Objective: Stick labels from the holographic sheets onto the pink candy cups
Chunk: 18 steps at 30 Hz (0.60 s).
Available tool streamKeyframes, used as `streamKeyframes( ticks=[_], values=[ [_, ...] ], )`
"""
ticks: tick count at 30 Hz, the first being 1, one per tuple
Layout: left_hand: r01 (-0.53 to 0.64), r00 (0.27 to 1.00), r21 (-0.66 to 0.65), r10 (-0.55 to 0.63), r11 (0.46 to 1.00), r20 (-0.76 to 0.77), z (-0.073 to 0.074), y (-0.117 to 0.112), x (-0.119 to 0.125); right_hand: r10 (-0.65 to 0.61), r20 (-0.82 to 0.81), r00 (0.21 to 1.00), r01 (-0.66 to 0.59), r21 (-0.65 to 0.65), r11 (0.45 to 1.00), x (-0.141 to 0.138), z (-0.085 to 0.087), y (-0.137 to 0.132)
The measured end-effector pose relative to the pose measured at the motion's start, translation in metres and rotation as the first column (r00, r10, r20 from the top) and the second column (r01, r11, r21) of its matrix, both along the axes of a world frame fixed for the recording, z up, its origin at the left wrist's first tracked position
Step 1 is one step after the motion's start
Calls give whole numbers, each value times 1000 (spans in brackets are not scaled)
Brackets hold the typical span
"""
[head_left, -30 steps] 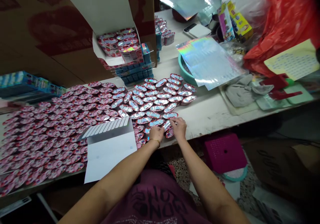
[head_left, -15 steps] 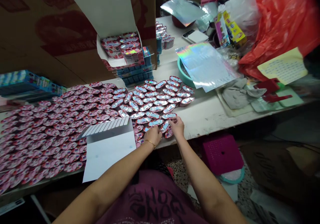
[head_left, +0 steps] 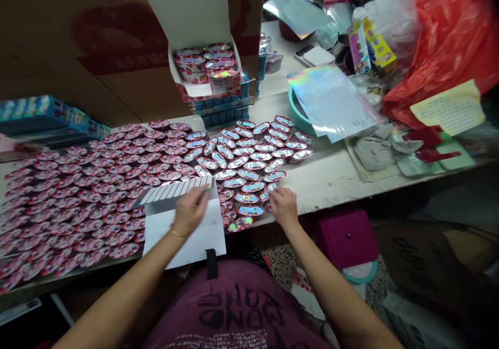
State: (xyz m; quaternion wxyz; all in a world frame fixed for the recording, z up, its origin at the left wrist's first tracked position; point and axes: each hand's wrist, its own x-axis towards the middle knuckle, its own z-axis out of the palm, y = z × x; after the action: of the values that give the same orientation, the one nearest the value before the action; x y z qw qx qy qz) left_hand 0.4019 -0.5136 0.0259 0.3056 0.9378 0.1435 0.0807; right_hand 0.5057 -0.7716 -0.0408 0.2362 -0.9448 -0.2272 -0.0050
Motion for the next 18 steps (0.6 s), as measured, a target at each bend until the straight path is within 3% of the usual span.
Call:
streamKeyframes(
  ticks=[2,5,8,12,16,18],
  values=[
    [-209,976,71,203,975,74,9,51,-24,92,-6,996,-92,-97,991,-15,3,-1],
    [-333,940,93,321,938,116,9,95,-54,81,-9,997,-81,-200,976,-26,0,-2],
    [-304,950,95,294,948,108,0,102,-68,148,-7,989,-143,-306,941,-26,-6,-1],
    [-274,957,133,257,952,131,-10,103,-69,272,-10,962,-252,-410,876,-22,-7,0],
    [-322,944,275,284,906,169,-20,134,-58,349,-52,936,-335,-436,835,-13,-4,4],
    [-318,948,324,307,891,86,-30,157,-53,340,-91,936,-349,-367,862,-5,-1,4]
  ],
)
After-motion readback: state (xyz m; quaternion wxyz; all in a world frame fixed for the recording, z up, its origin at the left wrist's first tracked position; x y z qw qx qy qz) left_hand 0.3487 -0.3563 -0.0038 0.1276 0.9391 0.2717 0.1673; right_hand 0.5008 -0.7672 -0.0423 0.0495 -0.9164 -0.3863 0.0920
